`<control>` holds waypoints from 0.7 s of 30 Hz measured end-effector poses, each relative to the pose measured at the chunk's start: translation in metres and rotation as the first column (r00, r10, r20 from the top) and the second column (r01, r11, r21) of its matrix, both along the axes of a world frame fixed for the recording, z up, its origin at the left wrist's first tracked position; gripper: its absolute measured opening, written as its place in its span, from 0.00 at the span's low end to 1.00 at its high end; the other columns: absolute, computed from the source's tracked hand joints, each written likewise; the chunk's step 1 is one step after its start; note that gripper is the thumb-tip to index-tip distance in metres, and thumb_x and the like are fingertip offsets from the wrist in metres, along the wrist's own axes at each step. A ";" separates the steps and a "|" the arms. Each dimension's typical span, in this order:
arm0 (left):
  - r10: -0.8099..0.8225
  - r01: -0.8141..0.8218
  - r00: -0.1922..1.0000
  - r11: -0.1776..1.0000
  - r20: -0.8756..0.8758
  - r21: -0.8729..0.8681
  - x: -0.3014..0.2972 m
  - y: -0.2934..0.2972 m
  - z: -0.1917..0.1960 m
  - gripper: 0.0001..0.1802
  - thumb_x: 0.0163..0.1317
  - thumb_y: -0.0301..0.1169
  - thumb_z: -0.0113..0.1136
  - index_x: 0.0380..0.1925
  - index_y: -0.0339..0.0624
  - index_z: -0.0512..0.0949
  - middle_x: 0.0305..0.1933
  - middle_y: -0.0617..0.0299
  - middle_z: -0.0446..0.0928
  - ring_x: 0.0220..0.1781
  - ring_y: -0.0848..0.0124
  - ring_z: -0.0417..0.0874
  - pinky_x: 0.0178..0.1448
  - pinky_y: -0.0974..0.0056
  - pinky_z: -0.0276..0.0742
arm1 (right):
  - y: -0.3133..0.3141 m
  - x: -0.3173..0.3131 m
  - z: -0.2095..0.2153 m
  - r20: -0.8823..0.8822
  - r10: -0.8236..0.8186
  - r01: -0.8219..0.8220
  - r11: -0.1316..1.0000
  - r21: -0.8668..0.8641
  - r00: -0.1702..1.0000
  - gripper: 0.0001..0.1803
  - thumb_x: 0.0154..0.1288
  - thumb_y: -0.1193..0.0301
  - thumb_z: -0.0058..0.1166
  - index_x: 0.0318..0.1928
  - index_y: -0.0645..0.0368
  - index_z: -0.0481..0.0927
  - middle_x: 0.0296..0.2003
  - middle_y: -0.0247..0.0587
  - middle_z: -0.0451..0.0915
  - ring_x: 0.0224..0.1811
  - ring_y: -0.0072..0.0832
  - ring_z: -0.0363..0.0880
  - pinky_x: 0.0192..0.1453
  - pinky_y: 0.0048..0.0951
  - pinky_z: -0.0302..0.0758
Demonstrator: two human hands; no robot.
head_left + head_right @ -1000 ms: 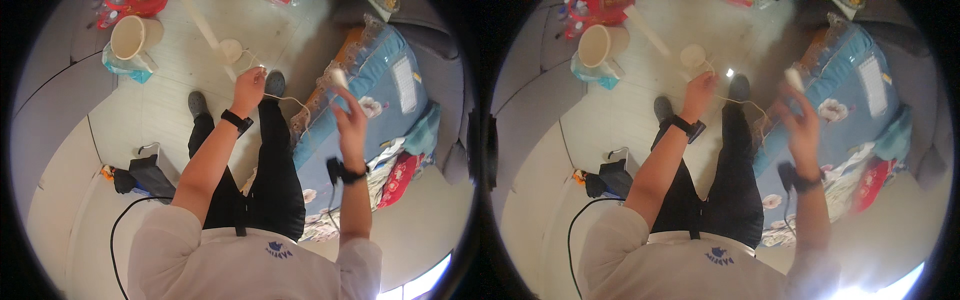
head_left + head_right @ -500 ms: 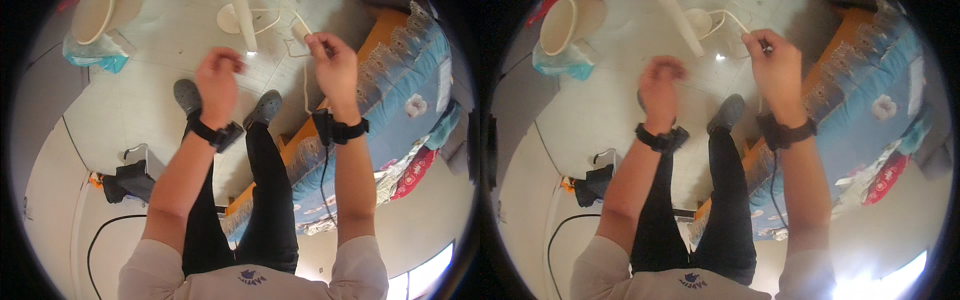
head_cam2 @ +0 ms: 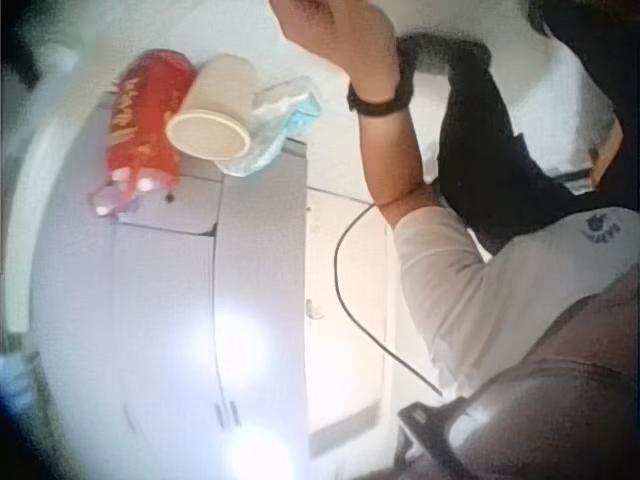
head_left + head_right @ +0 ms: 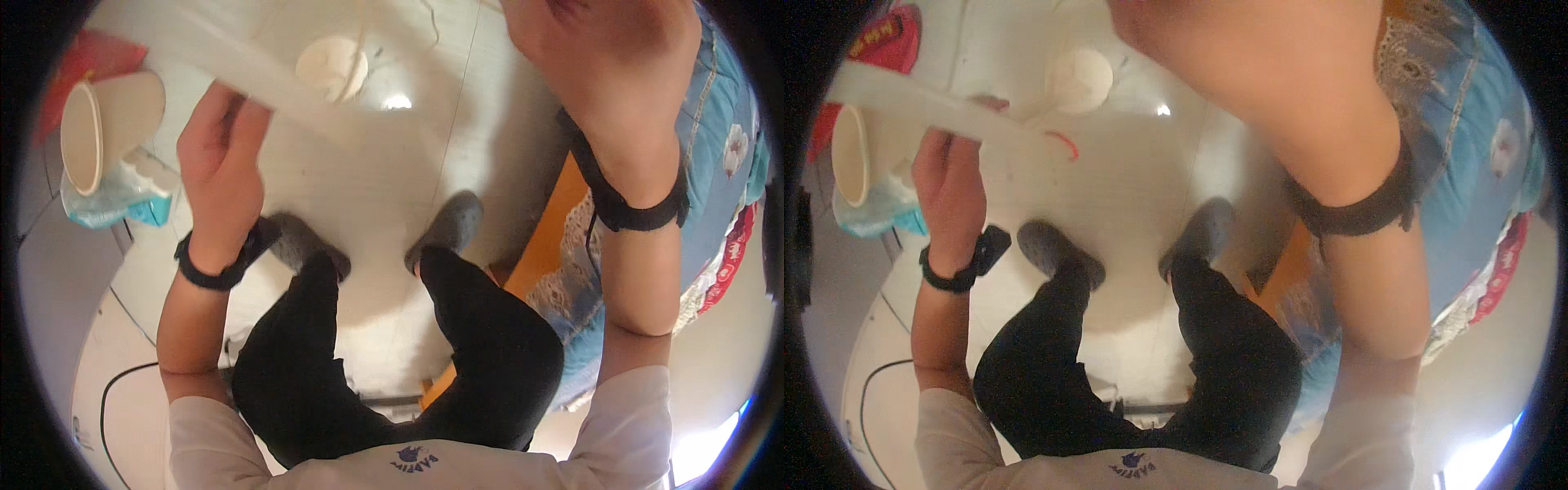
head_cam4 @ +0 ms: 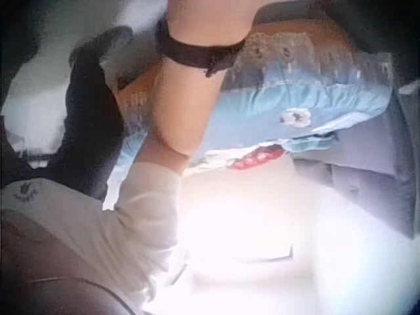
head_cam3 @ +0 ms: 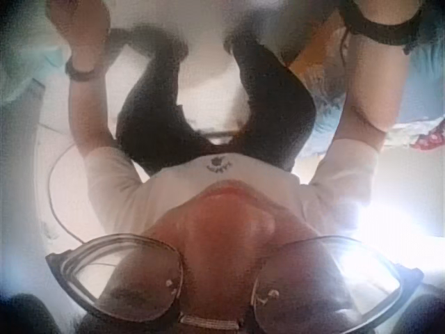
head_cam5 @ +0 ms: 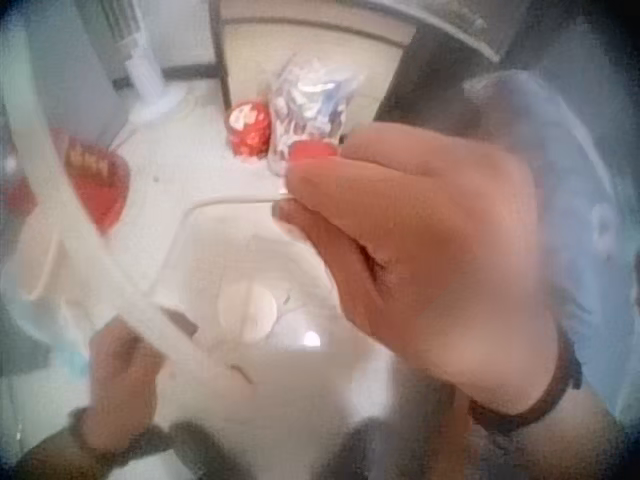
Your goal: The person sits on the floor and handles various items including a red bag, a white bucket, and a plastic bag. They then pick up a white plastic stand and a power cord, proceeding to assemble the stand by inserting the cord into the base and securing it.
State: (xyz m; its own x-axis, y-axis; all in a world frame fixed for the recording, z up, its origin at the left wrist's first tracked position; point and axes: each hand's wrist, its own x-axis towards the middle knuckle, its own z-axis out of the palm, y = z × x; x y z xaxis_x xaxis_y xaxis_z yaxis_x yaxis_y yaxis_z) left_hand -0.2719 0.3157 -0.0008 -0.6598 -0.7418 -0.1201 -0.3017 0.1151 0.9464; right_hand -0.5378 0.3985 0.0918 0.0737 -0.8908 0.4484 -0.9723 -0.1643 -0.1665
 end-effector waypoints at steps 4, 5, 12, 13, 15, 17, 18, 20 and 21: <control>0.018 0.037 0.970 0.975 -0.241 0.221 -0.001 -0.012 -0.002 0.12 0.76 0.29 0.40 0.43 0.33 0.73 0.44 0.50 0.83 0.46 0.70 0.80 0.55 0.67 0.72 | -0.012 -0.032 -0.011 -0.114 0.136 -0.151 0.979 -0.134 0.984 0.04 0.53 0.72 0.64 0.29 0.58 0.83 0.24 0.42 0.80 0.26 0.41 0.79 0.29 0.38 0.74; 0.015 0.050 0.958 0.975 -0.286 0.218 0.000 -0.017 -0.005 0.12 0.76 0.29 0.39 0.42 0.34 0.72 0.44 0.49 0.81 0.46 0.67 0.79 0.55 0.63 0.73 | -0.013 -0.036 -0.008 -0.154 0.126 -0.149 0.978 -0.148 0.980 0.04 0.54 0.71 0.63 0.29 0.58 0.83 0.24 0.42 0.80 0.27 0.41 0.80 0.30 0.39 0.74; 0.021 0.071 0.928 0.970 -0.373 0.234 0.001 -0.001 0.006 0.10 0.75 0.29 0.43 0.46 0.35 0.72 0.37 0.60 0.74 0.39 0.73 0.70 0.47 0.65 0.70 | -0.012 -0.025 -0.010 -0.355 -0.054 -0.035 0.970 -0.241 0.933 0.07 0.60 0.66 0.55 0.30 0.52 0.84 0.25 0.40 0.82 0.31 0.40 0.83 0.33 0.40 0.76; -0.061 0.100 0.957 0.987 -0.283 0.128 0.005 -0.004 0.003 0.12 0.76 0.30 0.44 0.50 0.34 0.72 0.37 0.63 0.74 0.38 0.77 0.70 0.46 0.68 0.69 | -0.018 -0.021 -0.018 -0.331 -0.054 -0.030 0.969 -0.245 0.942 0.07 0.60 0.66 0.55 0.31 0.52 0.84 0.26 0.40 0.82 0.31 0.40 0.83 0.34 0.40 0.77; 0.172 -0.040 0.929 0.927 -0.328 0.372 0.001 0.002 -0.007 0.11 0.76 0.31 0.45 0.49 0.36 0.72 0.34 0.65 0.74 0.35 0.77 0.69 0.47 0.67 0.70 | -0.023 -0.019 -0.028 -0.306 -0.071 0.003 0.976 -0.217 0.949 0.07 0.59 0.66 0.56 0.31 0.53 0.84 0.27 0.41 0.82 0.32 0.41 0.83 0.34 0.40 0.77; 0.133 0.082 0.904 0.879 -0.406 0.470 0.007 0.004 -0.013 0.10 0.75 0.31 0.46 0.49 0.38 0.72 0.34 0.65 0.73 0.34 0.76 0.69 0.47 0.66 0.70 | -0.024 -0.015 -0.031 -0.272 -0.070 0.029 0.988 -0.153 0.960 0.06 0.59 0.67 0.56 0.31 0.54 0.84 0.27 0.42 0.83 0.32 0.41 0.83 0.35 0.41 0.77; 0.118 0.142 0.890 0.846 -0.441 0.513 0.010 0.006 -0.015 0.10 0.75 0.31 0.47 0.49 0.38 0.72 0.34 0.65 0.72 0.34 0.76 0.68 0.47 0.65 0.70 | -0.022 -0.014 -0.031 -0.257 -0.059 0.031 0.993 -0.110 0.965 0.06 0.58 0.67 0.57 0.30 0.54 0.84 0.28 0.42 0.83 0.32 0.42 0.83 0.35 0.41 0.77; 0.175 0.113 0.899 0.794 -0.402 0.597 0.016 0.013 -0.020 0.10 0.74 0.31 0.49 0.50 0.40 0.72 0.34 0.66 0.71 0.34 0.75 0.69 0.48 0.65 0.71 | -0.026 -0.015 -0.050 -0.285 -0.014 -0.019 0.993 -0.114 0.958 0.06 0.56 0.67 0.59 0.28 0.55 0.85 0.27 0.44 0.83 0.31 0.42 0.84 0.35 0.41 0.78; 0.205 0.098 0.900 0.765 -0.385 0.637 0.019 0.017 -0.025 0.10 0.73 0.31 0.50 0.50 0.41 0.71 0.34 0.67 0.71 0.34 0.75 0.69 0.49 0.64 0.71 | -0.026 -0.010 -0.061 -0.277 0.012 -0.040 0.995 -0.097 0.961 0.07 0.56 0.67 0.59 0.28 0.55 0.85 0.27 0.44 0.83 0.31 0.42 0.84 0.35 0.41 0.78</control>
